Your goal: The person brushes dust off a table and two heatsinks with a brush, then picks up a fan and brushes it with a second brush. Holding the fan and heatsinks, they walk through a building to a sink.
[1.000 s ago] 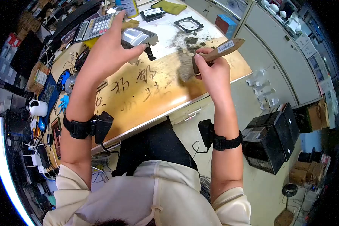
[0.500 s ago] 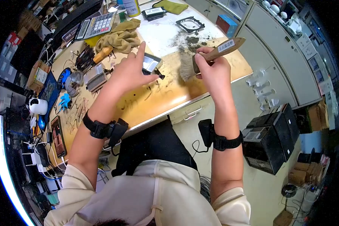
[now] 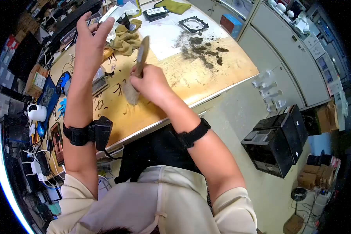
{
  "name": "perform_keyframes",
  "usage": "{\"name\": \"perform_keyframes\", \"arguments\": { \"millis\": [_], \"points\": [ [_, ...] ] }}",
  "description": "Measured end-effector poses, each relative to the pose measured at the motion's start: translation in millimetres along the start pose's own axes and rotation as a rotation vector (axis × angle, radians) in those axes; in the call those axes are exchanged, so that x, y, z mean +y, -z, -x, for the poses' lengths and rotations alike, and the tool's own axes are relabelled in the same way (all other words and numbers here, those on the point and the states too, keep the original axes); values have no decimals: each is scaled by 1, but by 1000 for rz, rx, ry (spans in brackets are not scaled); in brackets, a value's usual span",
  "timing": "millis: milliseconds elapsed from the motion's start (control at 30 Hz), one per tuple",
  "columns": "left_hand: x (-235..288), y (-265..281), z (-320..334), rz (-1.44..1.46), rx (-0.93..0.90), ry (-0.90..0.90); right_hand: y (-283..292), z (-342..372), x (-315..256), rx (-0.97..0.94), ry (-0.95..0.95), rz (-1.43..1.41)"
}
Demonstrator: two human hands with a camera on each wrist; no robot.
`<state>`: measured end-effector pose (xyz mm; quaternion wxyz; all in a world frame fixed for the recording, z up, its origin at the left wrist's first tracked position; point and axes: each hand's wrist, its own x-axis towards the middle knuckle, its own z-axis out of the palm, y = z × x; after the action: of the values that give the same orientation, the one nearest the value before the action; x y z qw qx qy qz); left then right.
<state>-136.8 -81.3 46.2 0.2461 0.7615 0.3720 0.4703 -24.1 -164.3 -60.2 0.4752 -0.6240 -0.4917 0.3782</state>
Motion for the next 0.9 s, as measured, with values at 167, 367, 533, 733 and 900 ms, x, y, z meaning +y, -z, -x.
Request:
{"name": "perform_keyframes", "arguments": {
  "millis": [167,367,533,733,900],
  "points": [
    [-24,11,4,4,-54,68,93,-18,12,382,-128,285],
    [-28,13,3,57,-34,128,70,-22,-20,301,35,11],
    [-21,19,7,21,-29,109,-19,-32,-10,40,-15,-73],
    [-39,19,16,14,-126,121,46,-38,-11,380,-151,227],
    [-35,2,26,-131,-332,123,106,-21,2,503,-115,219]
  ]
}}
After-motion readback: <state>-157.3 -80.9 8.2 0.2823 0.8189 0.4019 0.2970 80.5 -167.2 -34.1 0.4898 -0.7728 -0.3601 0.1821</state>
